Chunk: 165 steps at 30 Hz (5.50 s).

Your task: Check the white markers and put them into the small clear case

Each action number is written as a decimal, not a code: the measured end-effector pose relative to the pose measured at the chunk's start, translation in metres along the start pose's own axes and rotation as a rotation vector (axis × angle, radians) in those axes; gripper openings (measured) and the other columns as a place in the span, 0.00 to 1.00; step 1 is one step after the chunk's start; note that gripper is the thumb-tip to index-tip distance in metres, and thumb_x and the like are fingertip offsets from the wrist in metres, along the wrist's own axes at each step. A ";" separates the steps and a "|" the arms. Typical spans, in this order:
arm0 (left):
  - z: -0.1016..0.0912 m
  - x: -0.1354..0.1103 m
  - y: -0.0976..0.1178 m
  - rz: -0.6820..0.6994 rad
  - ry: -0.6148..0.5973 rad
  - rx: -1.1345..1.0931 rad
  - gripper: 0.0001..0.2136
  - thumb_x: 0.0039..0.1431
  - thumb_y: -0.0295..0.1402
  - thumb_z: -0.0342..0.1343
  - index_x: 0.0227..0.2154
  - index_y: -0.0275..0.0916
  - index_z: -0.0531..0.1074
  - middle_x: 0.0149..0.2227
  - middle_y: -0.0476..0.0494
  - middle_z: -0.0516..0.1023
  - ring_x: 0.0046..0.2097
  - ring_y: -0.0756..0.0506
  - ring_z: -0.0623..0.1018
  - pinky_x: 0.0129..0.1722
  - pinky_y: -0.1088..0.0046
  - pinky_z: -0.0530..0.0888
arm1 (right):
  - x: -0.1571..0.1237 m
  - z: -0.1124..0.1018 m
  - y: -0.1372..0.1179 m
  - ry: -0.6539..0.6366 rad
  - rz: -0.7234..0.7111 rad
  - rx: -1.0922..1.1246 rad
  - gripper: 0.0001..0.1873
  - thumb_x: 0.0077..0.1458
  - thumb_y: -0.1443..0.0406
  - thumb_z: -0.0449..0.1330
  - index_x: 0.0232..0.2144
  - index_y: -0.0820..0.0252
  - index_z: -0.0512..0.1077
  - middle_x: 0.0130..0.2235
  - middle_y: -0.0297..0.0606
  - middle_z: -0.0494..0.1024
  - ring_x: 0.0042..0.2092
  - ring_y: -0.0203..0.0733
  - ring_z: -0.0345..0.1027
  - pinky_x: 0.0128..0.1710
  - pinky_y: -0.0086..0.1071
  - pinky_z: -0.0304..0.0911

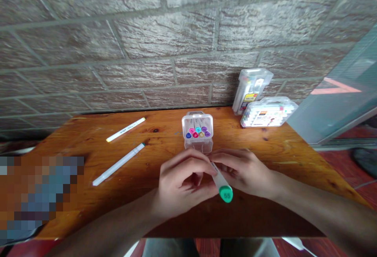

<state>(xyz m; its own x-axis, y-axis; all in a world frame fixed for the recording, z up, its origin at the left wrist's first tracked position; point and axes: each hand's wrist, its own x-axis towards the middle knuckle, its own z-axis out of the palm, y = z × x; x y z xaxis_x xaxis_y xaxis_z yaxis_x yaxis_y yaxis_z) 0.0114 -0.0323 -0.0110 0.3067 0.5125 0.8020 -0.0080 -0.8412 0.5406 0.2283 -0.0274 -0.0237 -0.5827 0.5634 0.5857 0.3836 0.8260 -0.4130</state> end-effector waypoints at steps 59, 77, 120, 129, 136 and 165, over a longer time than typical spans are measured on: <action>0.008 -0.003 -0.022 -0.116 -0.173 0.067 0.03 0.63 0.29 0.68 0.38 0.40 0.80 0.38 0.43 0.88 0.39 0.44 0.87 0.42 0.71 0.84 | 0.004 -0.007 -0.033 0.410 -0.181 0.116 0.09 0.63 0.69 0.69 0.46 0.61 0.81 0.31 0.41 0.85 0.29 0.39 0.80 0.30 0.29 0.75; 0.003 0.002 -0.019 -0.091 -0.109 0.106 0.07 0.58 0.30 0.72 0.33 0.38 0.78 0.31 0.43 0.83 0.33 0.46 0.82 0.34 0.72 0.79 | 0.000 -0.012 -0.031 0.351 -0.113 0.067 0.12 0.61 0.71 0.69 0.47 0.57 0.80 0.31 0.38 0.85 0.27 0.37 0.79 0.27 0.29 0.72; 0.002 0.001 -0.020 -0.069 -0.129 0.085 0.07 0.58 0.23 0.70 0.36 0.37 0.78 0.35 0.43 0.83 0.36 0.47 0.83 0.38 0.75 0.79 | 0.001 -0.005 -0.026 0.357 -0.219 0.074 0.14 0.56 0.73 0.70 0.46 0.72 0.80 0.32 0.47 0.85 0.28 0.42 0.80 0.28 0.33 0.73; 0.002 -0.001 -0.021 -0.075 -0.133 0.079 0.08 0.57 0.24 0.71 0.36 0.37 0.78 0.35 0.43 0.83 0.37 0.47 0.83 0.38 0.75 0.79 | -0.002 -0.004 -0.024 0.354 -0.197 0.085 0.16 0.55 0.74 0.72 0.47 0.69 0.80 0.32 0.46 0.86 0.29 0.42 0.80 0.29 0.33 0.74; 0.002 0.000 -0.020 -0.080 -0.133 0.084 0.07 0.58 0.25 0.71 0.36 0.38 0.78 0.35 0.43 0.83 0.37 0.47 0.83 0.38 0.75 0.80 | 0.000 -0.003 -0.025 0.354 -0.202 0.078 0.15 0.55 0.75 0.72 0.46 0.69 0.80 0.32 0.45 0.86 0.28 0.41 0.80 0.28 0.32 0.73; 0.001 0.000 -0.021 -0.073 -0.143 0.102 0.06 0.60 0.25 0.70 0.37 0.38 0.78 0.35 0.43 0.83 0.37 0.47 0.83 0.38 0.74 0.80 | -0.002 -0.004 -0.024 0.360 -0.198 0.070 0.16 0.57 0.72 0.71 0.48 0.65 0.79 0.33 0.42 0.86 0.29 0.40 0.80 0.29 0.31 0.75</action>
<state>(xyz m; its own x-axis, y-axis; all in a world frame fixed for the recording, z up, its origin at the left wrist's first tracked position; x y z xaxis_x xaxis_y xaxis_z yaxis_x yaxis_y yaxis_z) 0.0128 -0.0150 -0.0224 0.4355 0.5490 0.7134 0.1131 -0.8196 0.5617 0.2231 -0.0485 -0.0121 -0.3482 0.3740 0.8596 0.2326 0.9228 -0.3073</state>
